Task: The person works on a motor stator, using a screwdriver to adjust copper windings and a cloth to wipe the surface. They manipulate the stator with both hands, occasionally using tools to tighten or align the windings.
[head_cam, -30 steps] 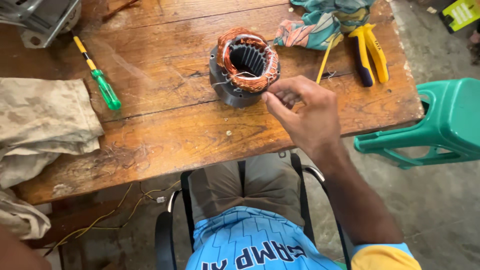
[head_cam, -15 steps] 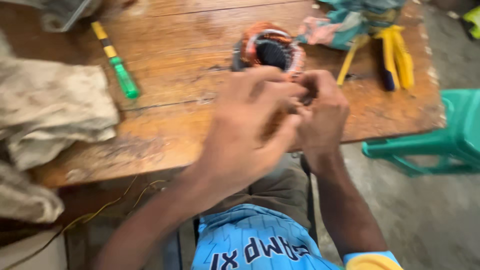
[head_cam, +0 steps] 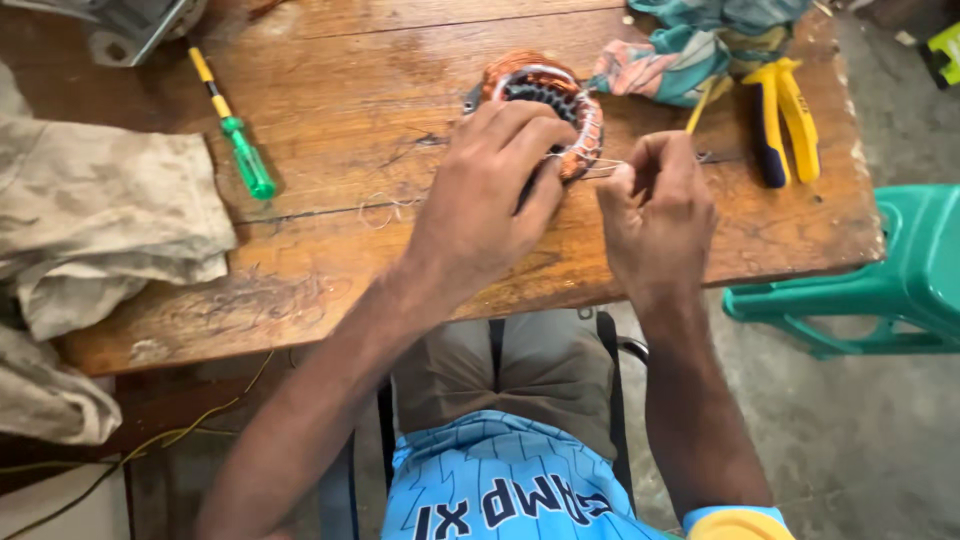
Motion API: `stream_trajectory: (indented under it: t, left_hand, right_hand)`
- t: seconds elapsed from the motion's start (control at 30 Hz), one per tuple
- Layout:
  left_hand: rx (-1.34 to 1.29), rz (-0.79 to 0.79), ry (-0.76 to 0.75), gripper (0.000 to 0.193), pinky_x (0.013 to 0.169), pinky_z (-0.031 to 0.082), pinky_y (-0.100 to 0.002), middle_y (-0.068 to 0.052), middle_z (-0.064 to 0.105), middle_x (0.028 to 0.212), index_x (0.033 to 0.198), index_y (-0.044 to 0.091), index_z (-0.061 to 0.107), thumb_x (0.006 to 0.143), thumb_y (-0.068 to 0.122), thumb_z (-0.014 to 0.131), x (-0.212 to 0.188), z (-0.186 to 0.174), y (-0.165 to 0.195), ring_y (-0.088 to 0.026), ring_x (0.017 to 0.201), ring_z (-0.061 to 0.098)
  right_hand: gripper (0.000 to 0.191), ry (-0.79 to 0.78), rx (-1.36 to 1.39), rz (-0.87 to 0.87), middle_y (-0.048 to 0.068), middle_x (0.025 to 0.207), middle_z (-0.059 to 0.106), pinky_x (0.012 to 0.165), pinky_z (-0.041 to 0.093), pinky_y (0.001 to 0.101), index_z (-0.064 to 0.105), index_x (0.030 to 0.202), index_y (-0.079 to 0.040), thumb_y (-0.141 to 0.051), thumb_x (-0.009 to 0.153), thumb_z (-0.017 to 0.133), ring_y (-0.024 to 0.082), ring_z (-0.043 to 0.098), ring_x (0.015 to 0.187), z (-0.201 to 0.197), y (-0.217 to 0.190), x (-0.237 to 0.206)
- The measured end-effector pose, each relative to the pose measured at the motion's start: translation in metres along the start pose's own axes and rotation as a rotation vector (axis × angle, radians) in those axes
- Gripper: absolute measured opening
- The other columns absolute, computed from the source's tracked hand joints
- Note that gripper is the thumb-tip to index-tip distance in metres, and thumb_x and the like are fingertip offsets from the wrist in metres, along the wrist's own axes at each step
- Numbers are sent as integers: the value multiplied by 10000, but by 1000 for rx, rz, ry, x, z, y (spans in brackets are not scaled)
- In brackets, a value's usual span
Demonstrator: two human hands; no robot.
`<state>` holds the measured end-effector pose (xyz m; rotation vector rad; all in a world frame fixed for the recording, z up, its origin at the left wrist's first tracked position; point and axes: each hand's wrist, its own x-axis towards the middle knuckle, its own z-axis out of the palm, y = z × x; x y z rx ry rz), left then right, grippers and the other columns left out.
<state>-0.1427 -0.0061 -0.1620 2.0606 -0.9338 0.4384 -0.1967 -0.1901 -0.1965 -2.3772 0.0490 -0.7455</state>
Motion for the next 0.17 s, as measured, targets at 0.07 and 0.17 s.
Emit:
stream_trajectory:
  t: [0.07, 0.17]
  left_hand:
    - [-1, -2, -28, 202, 1098, 459, -466, -116, 634, 1230, 1178, 31, 663, 982, 81, 672, 4, -2, 1, -307, 1220, 586]
    - [19, 2, -73, 204, 1088, 459, -466, -121, 635, 1234, 1167, 27, 666, 973, 87, 679, 6, -5, 2, -308, 1217, 582]
  right_hand:
    - [113, -21, 7, 5, 128, 893, 616, 721, 522, 393, 563, 1049, -17, -89, 1005, 637, 249, 626, 771, -3, 2, 3]
    - [125, -95, 105, 118, 114, 839, 619, 670, 528, 387, 572, 1066, -27, -110, 989, 623, 233, 633, 716, 9, 6, 14]
